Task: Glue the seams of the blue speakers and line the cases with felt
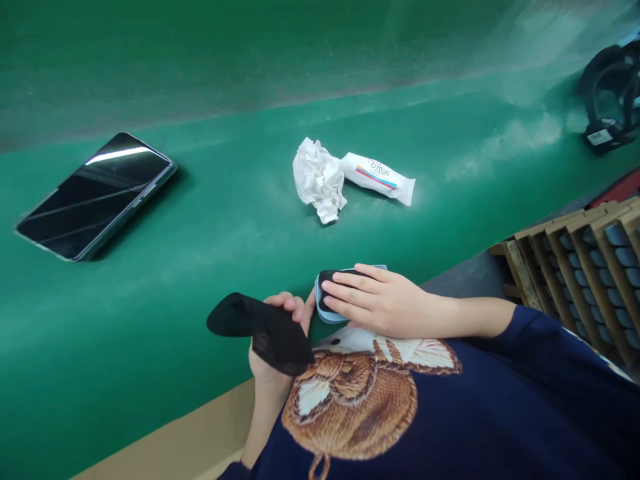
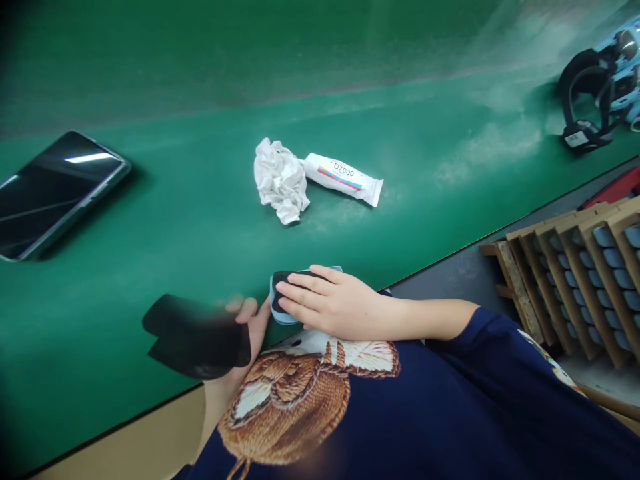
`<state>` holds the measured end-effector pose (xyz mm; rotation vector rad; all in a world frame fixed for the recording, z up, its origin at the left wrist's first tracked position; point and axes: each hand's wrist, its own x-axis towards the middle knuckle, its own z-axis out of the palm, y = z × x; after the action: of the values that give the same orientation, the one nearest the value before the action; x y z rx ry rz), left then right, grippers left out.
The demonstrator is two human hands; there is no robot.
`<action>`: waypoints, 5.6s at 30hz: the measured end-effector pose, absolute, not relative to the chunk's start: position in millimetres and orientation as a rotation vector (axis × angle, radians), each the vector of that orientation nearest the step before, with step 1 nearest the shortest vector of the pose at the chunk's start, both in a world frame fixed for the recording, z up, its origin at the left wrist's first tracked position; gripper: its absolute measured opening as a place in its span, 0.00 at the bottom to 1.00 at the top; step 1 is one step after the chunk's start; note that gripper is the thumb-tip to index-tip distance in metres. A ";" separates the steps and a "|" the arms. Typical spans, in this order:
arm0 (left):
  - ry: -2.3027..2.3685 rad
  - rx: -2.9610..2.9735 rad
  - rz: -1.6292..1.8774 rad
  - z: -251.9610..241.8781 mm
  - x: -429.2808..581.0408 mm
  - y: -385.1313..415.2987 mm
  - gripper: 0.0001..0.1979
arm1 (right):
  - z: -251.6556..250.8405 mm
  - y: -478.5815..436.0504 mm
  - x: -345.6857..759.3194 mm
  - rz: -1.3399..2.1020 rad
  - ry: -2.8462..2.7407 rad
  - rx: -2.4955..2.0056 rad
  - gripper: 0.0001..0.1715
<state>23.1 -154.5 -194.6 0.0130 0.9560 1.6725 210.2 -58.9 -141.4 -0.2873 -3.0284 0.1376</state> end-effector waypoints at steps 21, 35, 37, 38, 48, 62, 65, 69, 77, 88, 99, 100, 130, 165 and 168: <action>0.906 0.074 1.570 -193.7 20.7 -158.3 0.05 | -137.4 -47.8 210.4 0.141 -3.096 -0.132 0.21; 0.989 0.062 1.589 -197.7 19.1 -152.7 0.11 | -138.3 -39.5 209.0 0.145 -3.103 -0.028 0.21; 0.985 0.063 1.592 -197.6 18.8 -153.9 0.10 | -137.1 -40.5 209.5 0.114 -3.093 -0.043 0.20; 0.980 0.063 1.588 -197.3 18.7 -154.1 0.10 | -135.9 -41.1 209.9 0.097 -3.082 -0.050 0.20; 0.933 0.090 1.606 -209.2 17.5 -151.9 0.09 | -131.2 -47.0 209.0 0.048 -2.972 -0.006 0.15; 0.951 0.100 1.565 -216.9 14.9 -157.1 0.10 | -136.3 -48.4 211.2 0.091 -2.971 -0.018 0.14; 0.953 0.076 1.571 -204.9 17.8 -156.1 0.09 | -138.3 -49.1 209.8 0.118 -2.979 -0.010 0.15; 0.953 0.045 1.574 -190.9 20.6 -152.2 0.10 | -134.4 -45.9 215.7 0.132 -2.944 -0.034 0.14; 0.985 0.033 1.564 -190.7 20.1 -154.9 0.11 | -123.5 -31.9 268.2 0.460 -2.398 -0.898 0.23; 0.987 0.039 1.599 -188.6 20.9 -152.2 0.12 | -137.8 -54.4 242.4 0.528 -2.522 -0.797 0.18; 0.982 0.020 1.591 -187.2 20.4 -150.4 0.12 | -142.3 -52.7 234.6 0.253 -2.828 -0.386 0.28; 0.977 0.019 1.593 -187.7 20.4 -150.5 0.12 | -142.6 -52.6 235.4 0.257 -2.823 -0.393 0.29; 0.945 0.009 1.590 -191.0 20.2 -155.0 0.11 | -142.1 -53.5 224.1 0.138 -2.919 -0.399 0.36; 0.827 -0.067 1.624 -180.1 22.7 -148.3 0.10 | -136.3 -36.5 247.3 1.091 -2.671 -0.835 0.64; 0.794 -0.085 1.613 -180.7 22.5 -149.4 0.09 | -151.7 -38.7 256.0 1.256 -2.614 -0.780 0.69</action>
<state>22.5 -149.4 -180.7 -0.0854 0.7938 1.6125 256.0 -38.7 -151.7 -0.7803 -2.6144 1.2559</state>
